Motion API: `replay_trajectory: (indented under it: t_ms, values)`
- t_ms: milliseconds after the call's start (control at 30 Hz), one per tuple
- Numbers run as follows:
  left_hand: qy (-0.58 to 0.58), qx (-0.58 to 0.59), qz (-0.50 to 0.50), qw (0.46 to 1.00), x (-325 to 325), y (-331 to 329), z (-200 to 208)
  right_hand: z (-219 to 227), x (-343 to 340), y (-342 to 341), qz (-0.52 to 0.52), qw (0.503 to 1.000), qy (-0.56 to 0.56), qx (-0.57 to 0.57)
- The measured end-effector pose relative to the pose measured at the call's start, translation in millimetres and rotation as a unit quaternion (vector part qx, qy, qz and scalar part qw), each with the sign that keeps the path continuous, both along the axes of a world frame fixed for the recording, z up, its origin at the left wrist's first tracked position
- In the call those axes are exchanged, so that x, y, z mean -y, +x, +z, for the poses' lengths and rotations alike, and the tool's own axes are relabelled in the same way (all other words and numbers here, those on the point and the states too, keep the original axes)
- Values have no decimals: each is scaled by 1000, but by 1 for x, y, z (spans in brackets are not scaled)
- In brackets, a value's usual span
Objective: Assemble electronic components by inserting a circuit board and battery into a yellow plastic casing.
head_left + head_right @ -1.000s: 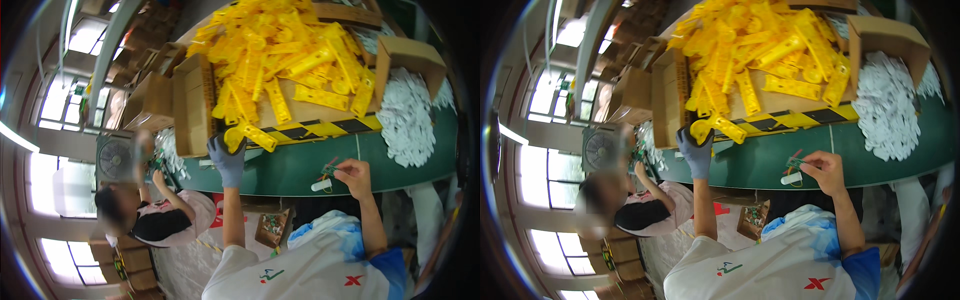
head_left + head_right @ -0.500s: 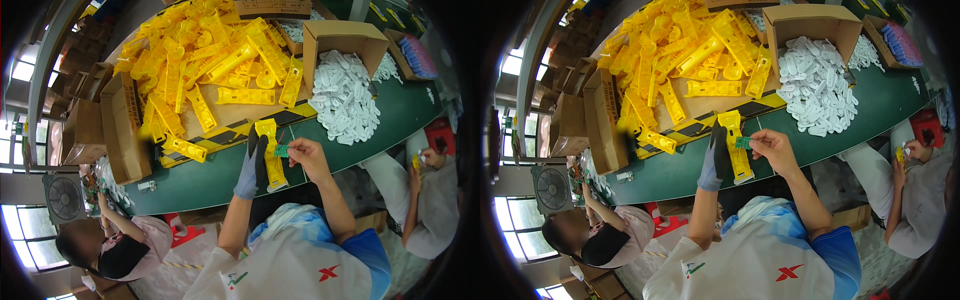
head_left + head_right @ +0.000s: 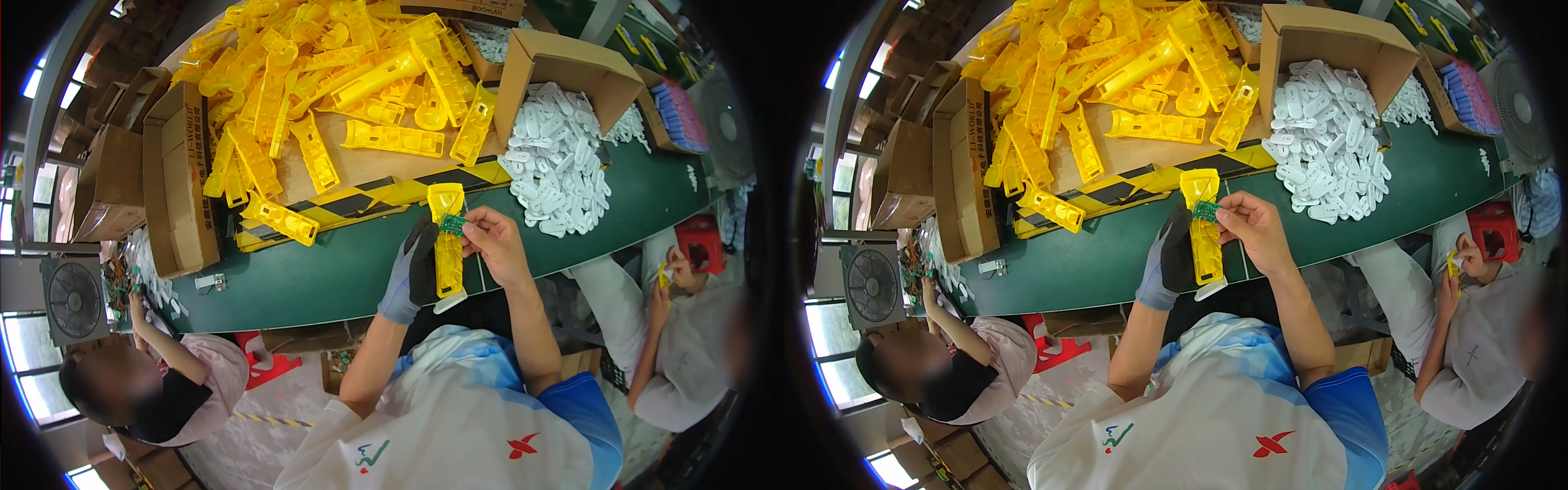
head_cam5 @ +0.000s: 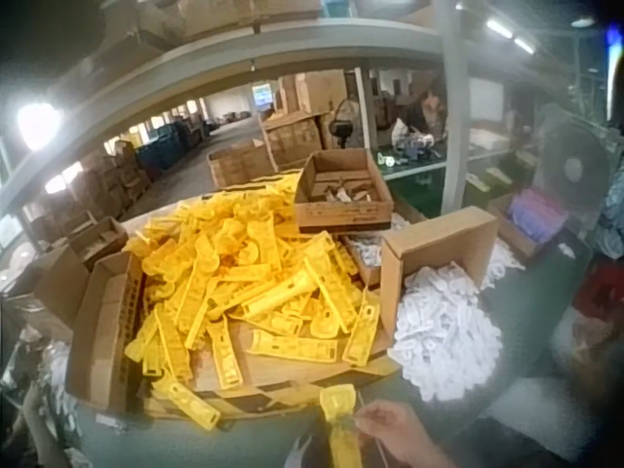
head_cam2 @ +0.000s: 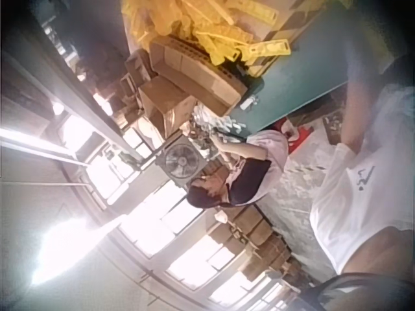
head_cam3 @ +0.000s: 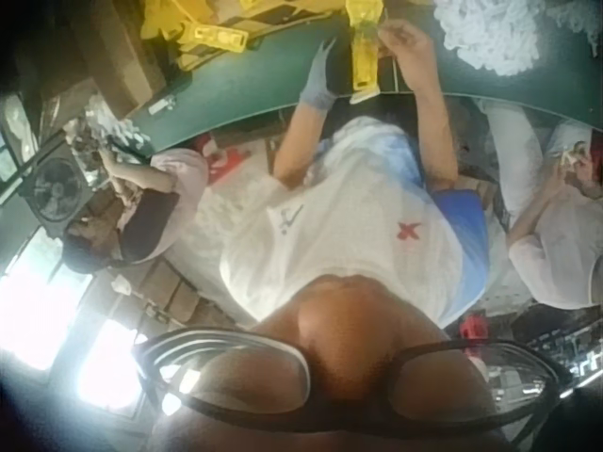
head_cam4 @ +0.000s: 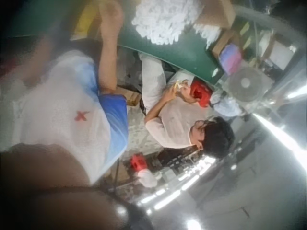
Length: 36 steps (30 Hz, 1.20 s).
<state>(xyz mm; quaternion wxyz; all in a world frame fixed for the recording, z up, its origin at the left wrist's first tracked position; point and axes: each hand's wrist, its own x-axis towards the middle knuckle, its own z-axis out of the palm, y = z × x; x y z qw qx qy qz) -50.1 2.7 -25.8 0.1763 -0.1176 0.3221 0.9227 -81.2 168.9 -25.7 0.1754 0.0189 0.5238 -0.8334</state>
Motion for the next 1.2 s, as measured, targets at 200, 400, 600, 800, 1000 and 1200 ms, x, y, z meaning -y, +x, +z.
replay_trajectory:
  t_ms: [200, 400, 600, 800, 1000, 1200]
  values:
    - [-38, -11, -4, 999, -4, -3, 8, 1, -2, 5, -11, 1000, -17, -3]
    - [-76, -19, -50, 996, 2, -2, 2, 5, -2, 6, -24, 996, 69, -43]
    - [-130, -6, -41, 991, 1, 1, 5, 6, -5, 5, -35, 992, 103, -58]
    - [-124, -2, -51, 991, -1, 2, 11, 4, -11, 5, -29, 992, 100, -67]
    - [-130, 18, -34, 991, -1, 1, 9, 2, -11, 3, -19, 993, 88, -77]
    - [-143, 6, -37, 989, 0, -1, 6, 2, -9, 3, -25, 992, 95, -79]
